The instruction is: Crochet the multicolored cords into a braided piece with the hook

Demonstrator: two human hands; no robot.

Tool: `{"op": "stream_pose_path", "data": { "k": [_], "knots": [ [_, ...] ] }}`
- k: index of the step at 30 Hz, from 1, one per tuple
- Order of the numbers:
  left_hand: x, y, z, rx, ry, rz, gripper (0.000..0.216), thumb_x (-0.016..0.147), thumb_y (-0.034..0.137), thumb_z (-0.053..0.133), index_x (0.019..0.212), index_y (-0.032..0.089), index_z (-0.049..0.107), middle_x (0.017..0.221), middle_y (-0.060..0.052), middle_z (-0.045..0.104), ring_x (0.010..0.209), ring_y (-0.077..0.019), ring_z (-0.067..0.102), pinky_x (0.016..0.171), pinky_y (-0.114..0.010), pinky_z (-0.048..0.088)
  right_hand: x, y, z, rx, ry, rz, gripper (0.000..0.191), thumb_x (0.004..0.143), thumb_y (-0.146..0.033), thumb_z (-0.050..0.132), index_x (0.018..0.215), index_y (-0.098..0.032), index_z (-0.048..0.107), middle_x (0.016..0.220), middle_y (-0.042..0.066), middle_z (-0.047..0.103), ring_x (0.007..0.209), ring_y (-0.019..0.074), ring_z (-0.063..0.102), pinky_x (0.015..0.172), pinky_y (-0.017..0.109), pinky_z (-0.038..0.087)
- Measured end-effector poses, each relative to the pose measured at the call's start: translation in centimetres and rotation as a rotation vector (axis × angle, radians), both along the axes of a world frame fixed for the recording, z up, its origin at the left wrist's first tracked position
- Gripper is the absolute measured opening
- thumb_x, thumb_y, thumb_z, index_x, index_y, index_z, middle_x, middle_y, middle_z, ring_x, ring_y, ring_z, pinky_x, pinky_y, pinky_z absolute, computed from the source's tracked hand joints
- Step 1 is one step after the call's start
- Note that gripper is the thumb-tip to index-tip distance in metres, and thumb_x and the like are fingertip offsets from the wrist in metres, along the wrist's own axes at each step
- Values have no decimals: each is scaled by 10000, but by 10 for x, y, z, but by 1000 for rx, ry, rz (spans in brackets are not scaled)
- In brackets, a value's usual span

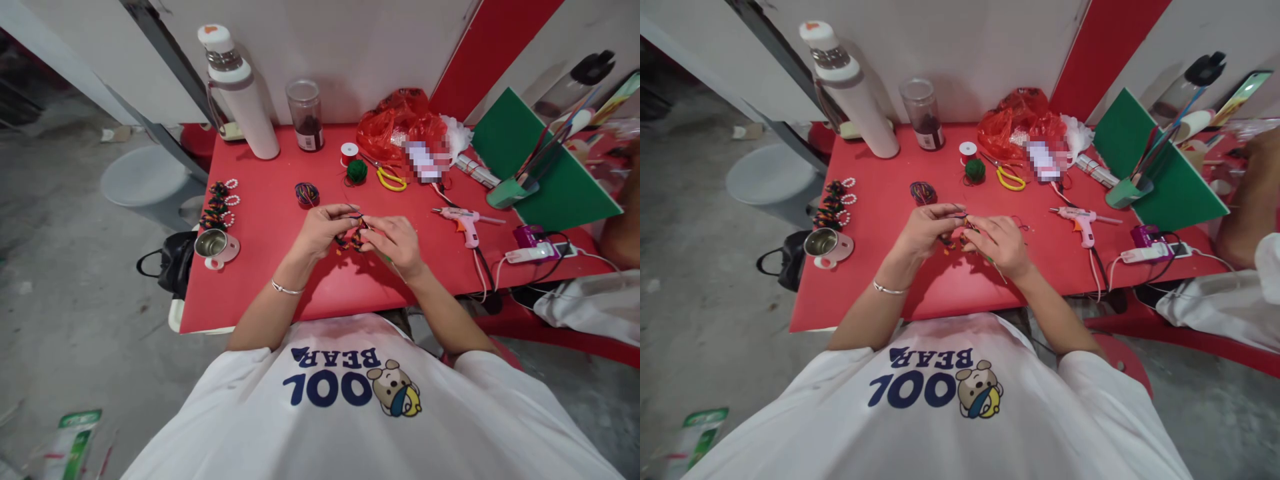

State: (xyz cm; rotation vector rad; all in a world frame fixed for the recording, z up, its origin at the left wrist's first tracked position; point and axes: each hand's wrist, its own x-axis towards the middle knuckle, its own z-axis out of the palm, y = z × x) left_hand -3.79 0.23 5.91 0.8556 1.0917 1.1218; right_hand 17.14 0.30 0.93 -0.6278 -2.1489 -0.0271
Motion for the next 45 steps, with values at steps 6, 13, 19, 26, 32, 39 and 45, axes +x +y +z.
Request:
{"op": "stream_pose_path", "data": {
  "k": [6, 13, 19, 26, 32, 39, 45],
  "knots": [
    [-9, 1, 0, -105, -162, -184, 365, 494, 182, 913, 844, 125, 823, 716, -34, 731, 497, -40, 452, 471, -209, 308, -5, -1, -10, -64, 217, 66, 272, 977, -504, 703, 1190, -363, 795, 1203, 66, 819, 1068, 242, 741, 903, 451, 599],
    [-19, 4, -1, -27, 62, -207, 299, 539, 177, 860, 831, 123, 832, 773, -81, 781, 632, -145, 660, 588, -256, 505, 15, 8, 41, -596, 151, 289, 241, 962, -519, 726, 1072, -332, 832, 1125, 58, 843, 1043, 241, 769, 988, 456, 599],
    [-16, 2, 3, 3, 52, -280, 307, 566, 188, 843, 863, 111, 843, 703, -79, 761, 534, -120, 605, 511, -242, 459, 16, 10, 31, -1062, 521, 281, 432, 946, -670, 664, 901, -257, 784, 941, 62, 829, 906, 224, 789, 894, 398, 649],
    [1, -3, -2, 76, 14, -111, 378, 610, 191, 827, 980, 113, 837, 740, -43, 751, 586, -108, 613, 549, -227, 464, -30, -7, -9, -903, 903, 173, 482, 892, -774, 652, 914, -311, 784, 944, 18, 775, 773, 168, 723, 761, 344, 640],
    [17, -10, -15, 147, 76, 149, 416, 666, 157, 778, 1079, 123, 819, 640, 58, 589, 576, -63, 511, 586, -207, 422, -41, -24, -11, -598, 580, -165, 450, 938, -710, 638, 1110, -341, 828, 1122, 85, 751, 1099, 270, 711, 1052, 474, 581],
    [22, -15, -13, 97, -83, 152, 445, 633, 248, 844, 1070, 168, 830, 664, 55, 575, 527, -49, 408, 510, -220, 314, -37, -20, -21, -345, 492, -233, 519, 933, -785, 558, 1062, -360, 826, 1088, 93, 787, 1053, 290, 738, 980, 512, 611],
    [1, -11, -6, -59, -182, -59, 399, 531, 222, 897, 918, 146, 834, 639, 17, 645, 451, -16, 259, 462, -238, 159, -13, -9, -6, -588, 592, 60, 392, 922, -713, 655, 1060, -395, 838, 1102, 42, 826, 1030, 267, 770, 910, 476, 650]
  ]
}}
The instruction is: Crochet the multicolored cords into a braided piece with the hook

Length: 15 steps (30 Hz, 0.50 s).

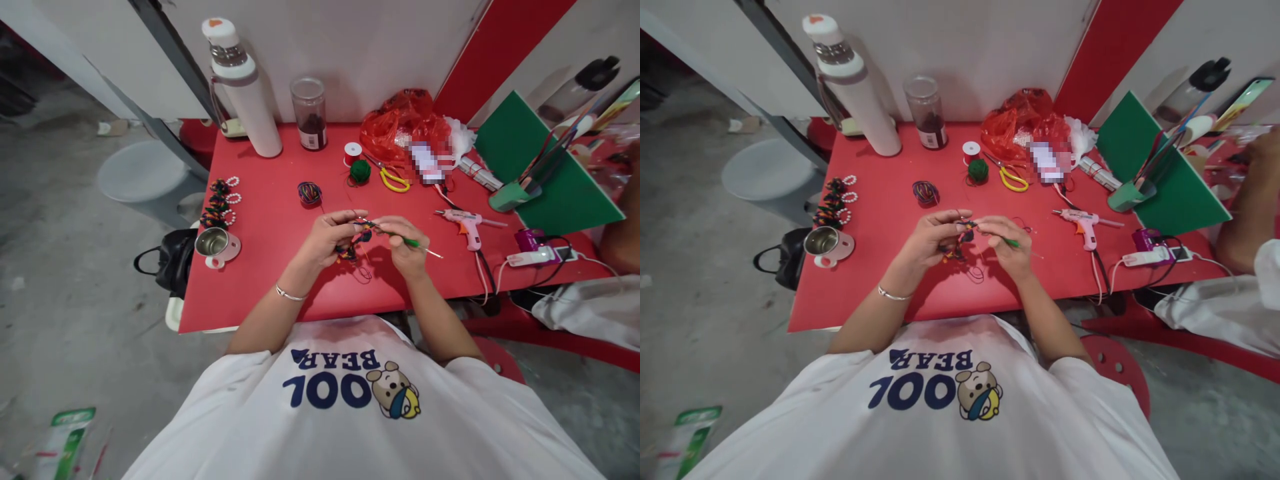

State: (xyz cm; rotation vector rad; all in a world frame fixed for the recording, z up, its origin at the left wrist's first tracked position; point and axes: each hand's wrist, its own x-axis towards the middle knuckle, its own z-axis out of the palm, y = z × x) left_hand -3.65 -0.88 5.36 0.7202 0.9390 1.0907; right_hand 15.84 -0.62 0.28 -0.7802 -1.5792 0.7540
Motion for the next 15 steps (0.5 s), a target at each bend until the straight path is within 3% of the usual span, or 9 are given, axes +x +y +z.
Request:
{"op": "stream_pose_path", "data": {
  "k": [7, 11, 15],
  "knots": [
    [-6, 2, 4, 58, 125, 4, 361, 550, 213, 826, 903, 137, 842, 653, -23, 703, 458, -47, 354, 456, -237, 271, 28, 14, 43, -26, -186, 233, 339, 885, -665, 741, 1073, -406, 853, 1184, 33, 837, 1093, 275, 774, 1021, 496, 600],
    [-8, 3, 6, 69, 154, -4, 342, 559, 204, 790, 889, 132, 841, 702, -50, 729, 486, -75, 450, 466, -241, 362, 33, 18, 57, 32, -271, 287, 350, 879, -667, 744, 1052, -385, 860, 1153, 42, 847, 1030, 260, 782, 988, 474, 597],
    [-9, 4, 9, 73, 176, -20, 270, 539, 179, 738, 791, 131, 823, 728, -60, 743, 461, -56, 409, 446, -234, 339, 35, 19, 66, 36, -285, 360, 340, 894, -637, 747, 1055, -360, 861, 1094, 56, 858, 988, 251, 791, 964, 453, 600]
  ]
}}
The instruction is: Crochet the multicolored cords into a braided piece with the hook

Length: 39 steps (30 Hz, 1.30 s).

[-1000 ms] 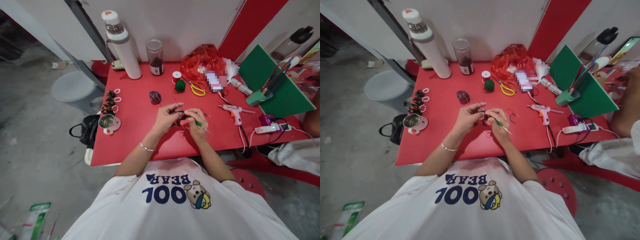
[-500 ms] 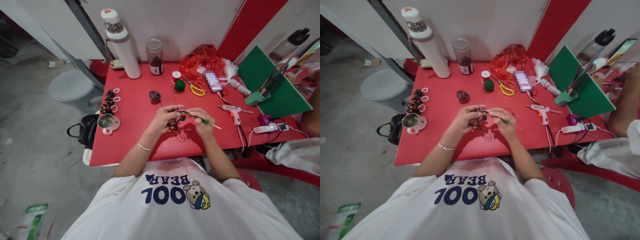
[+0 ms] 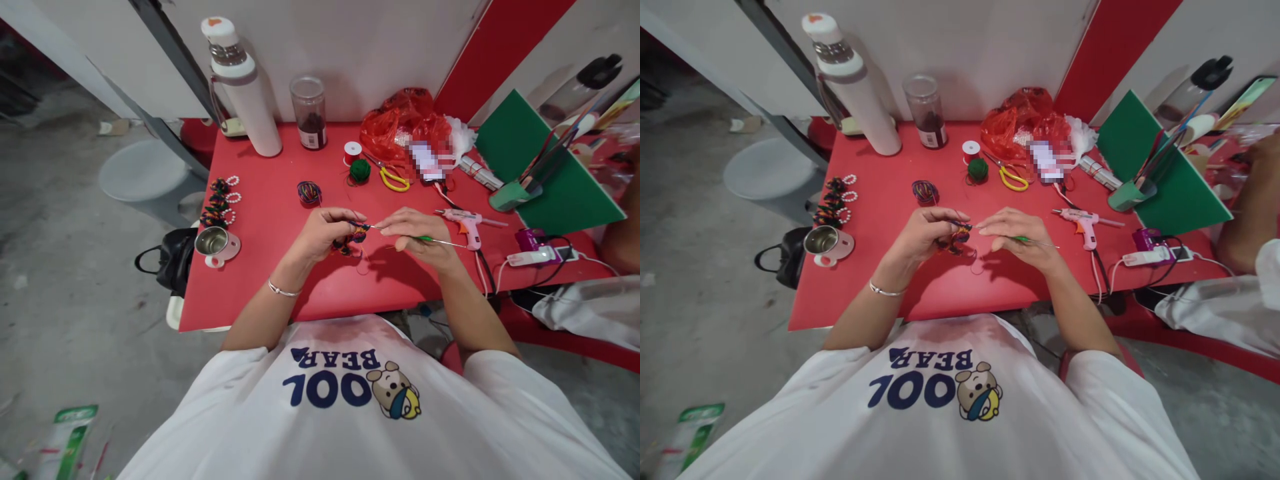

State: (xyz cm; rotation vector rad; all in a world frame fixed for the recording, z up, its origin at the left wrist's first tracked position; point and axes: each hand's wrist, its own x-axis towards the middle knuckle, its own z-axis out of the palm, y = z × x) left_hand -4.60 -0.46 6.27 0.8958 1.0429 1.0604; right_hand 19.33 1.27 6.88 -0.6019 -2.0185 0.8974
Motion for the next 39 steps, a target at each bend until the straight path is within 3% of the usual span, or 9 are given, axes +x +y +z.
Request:
{"op": "stream_pose_path", "data": {
  "k": [4, 7, 12, 15, 20, 23, 27, 31, 39],
  "knots": [
    [0, 1, 1, -19, -36, 2, 210, 514, 168, 716, 707, 141, 792, 849, -86, 797, 450, -38, 392, 437, -232, 345, 4, 0, 4, -50, 40, 20, 345, 891, -640, 754, 1016, -338, 867, 1029, 65, 860, 975, 255, 798, 954, 450, 609],
    [2, 1, 1, -12, -36, 3, 184, 514, 180, 743, 691, 140, 776, 876, -95, 803, 459, -41, 420, 439, -228, 345, 5, 0, -5, -134, 89, -12, 347, 871, -654, 769, 957, -332, 868, 985, 63, 855, 955, 267, 795, 937, 461, 623],
    [16, -3, -5, 78, 42, 23, 393, 614, 207, 770, 994, 137, 847, 710, -14, 705, 543, -89, 535, 519, -229, 426, -16, -10, -41, -297, 303, -168, 462, 909, -737, 656, 964, -318, 843, 970, 55, 831, 875, 236, 778, 812, 413, 650],
    [29, -5, -13, 190, 97, 151, 437, 668, 153, 750, 1096, 121, 832, 745, 8, 674, 653, -92, 577, 635, -225, 472, -36, -22, -58, -158, 314, -375, 376, 969, -655, 637, 1036, -342, 836, 1055, 48, 820, 964, 231, 770, 891, 418, 640],
    [44, -7, -22, 210, 25, 266, 407, 680, 187, 791, 1079, 109, 816, 755, 2, 700, 658, -90, 572, 664, -228, 483, -58, -29, -71, 336, 181, -616, 350, 977, -613, 649, 1119, -348, 829, 1115, 62, 809, 1019, 239, 744, 932, 432, 606],
    [37, -7, -19, 128, -104, 213, 411, 611, 206, 848, 1014, 129, 826, 709, 8, 700, 554, -62, 507, 540, -203, 395, -56, -22, -71, 442, 214, -577, 321, 1000, -577, 629, 1164, -370, 811, 1127, 50, 817, 1011, 237, 754, 893, 438, 611],
    [18, -4, -8, -26, -175, 75, 361, 526, 180, 868, 882, 130, 835, 663, 2, 693, 412, -11, 326, 430, -220, 191, -37, -10, -59, 331, 255, -367, 300, 1005, -555, 632, 1196, -394, 799, 1105, 28, 835, 982, 239, 779, 857, 454, 623],
    [8, -2, 0, -90, -165, 19, 315, 493, 142, 826, 807, 117, 828, 627, -14, 687, 404, -15, 332, 435, -227, 178, -15, -5, -43, 292, 216, -202, 289, 968, -509, 709, 1229, -415, 792, 1115, 10, 849, 974, 237, 792, 874, 457, 618],
    [3, 1, 2, -77, -115, -67, 317, 504, 136, 763, 808, 115, 846, 598, -21, 673, 392, -20, 334, 434, -222, 171, 4, -4, -23, 306, 44, -94, 325, 923, -459, 775, 1245, -419, 794, 1165, 14, 846, 982, 228, 761, 910, 452, 589]
  ]
}}
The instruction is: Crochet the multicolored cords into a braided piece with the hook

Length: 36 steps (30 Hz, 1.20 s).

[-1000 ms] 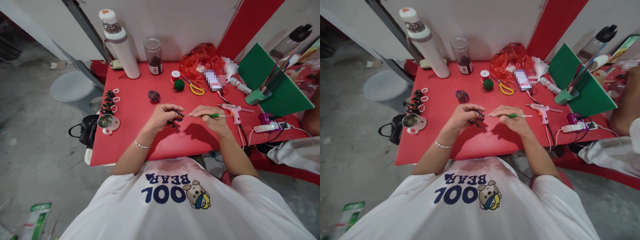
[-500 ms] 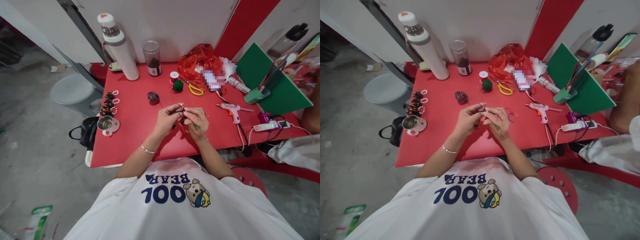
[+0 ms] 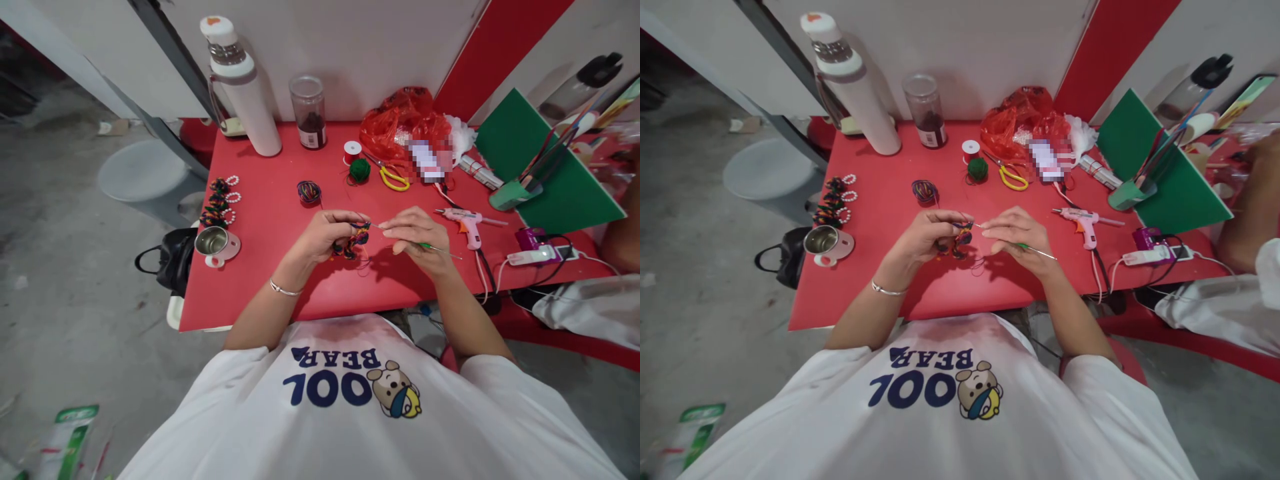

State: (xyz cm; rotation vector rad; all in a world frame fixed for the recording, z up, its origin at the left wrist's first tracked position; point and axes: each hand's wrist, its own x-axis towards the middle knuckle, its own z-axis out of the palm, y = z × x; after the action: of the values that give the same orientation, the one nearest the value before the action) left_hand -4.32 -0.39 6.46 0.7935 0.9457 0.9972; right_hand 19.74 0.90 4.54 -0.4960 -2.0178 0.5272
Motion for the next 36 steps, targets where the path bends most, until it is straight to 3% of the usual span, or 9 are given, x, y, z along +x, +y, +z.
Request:
{"op": "stream_pose_path", "data": {
  "k": [6, 10, 16, 21, 28, 36],
  "knots": [
    [0, 2, -1, 22, -12, -34, 257, 510, 137, 736, 750, 125, 828, 642, -47, 706, 402, -25, 352, 427, -214, 193, -1, -2, 4, -23, 26, 14, 288, 920, -478, 782, 1198, -412, 814, 1148, 10, 851, 970, 231, 769, 902, 459, 587],
    [5, 2, -1, 53, -57, -18, 252, 527, 144, 759, 771, 135, 823, 736, -50, 745, 437, -32, 403, 430, -211, 246, -17, -8, -9, -96, 214, -67, 248, 956, -541, 723, 1131, -402, 829, 1067, 12, 859, 949, 238, 795, 874, 470, 608],
    [2, 1, -1, 133, -80, -79, 335, 610, 238, 869, 926, 128, 858, 631, -20, 677, 459, -45, 432, 449, -204, 300, -37, -13, -31, -177, 421, -86, 223, 969, -541, 710, 1088, -397, 833, 1015, 1, 859, 943, 222, 800, 855, 442, 628],
    [1, 0, -6, 145, -43, -29, 392, 564, 247, 991, 913, 133, 852, 667, -32, 720, 473, -43, 479, 447, -186, 320, -37, -13, -32, -180, 425, -70, 203, 982, -504, 712, 1105, -394, 829, 1031, -6, 858, 969, 213, 793, 889, 437, 620],
    [3, -1, -8, 107, -67, -30, 495, 499, 287, 1044, 921, 128, 840, 728, -55, 768, 633, -143, 708, 593, -230, 558, -36, -15, -27, -121, 354, -137, 230, 969, -546, 707, 1087, -392, 830, 1008, 0, 858, 934, 229, 803, 863, 452, 627],
    [-3, -2, -6, 85, -28, -33, 489, 523, 271, 1030, 944, 112, 838, 734, -69, 769, 602, -136, 684, 525, -212, 515, -25, -12, -20, -58, 243, -59, 241, 960, -504, 734, 1168, -412, 813, 1085, 4, 860, 960, 232, 798, 879, 460, 603]
  ]
}}
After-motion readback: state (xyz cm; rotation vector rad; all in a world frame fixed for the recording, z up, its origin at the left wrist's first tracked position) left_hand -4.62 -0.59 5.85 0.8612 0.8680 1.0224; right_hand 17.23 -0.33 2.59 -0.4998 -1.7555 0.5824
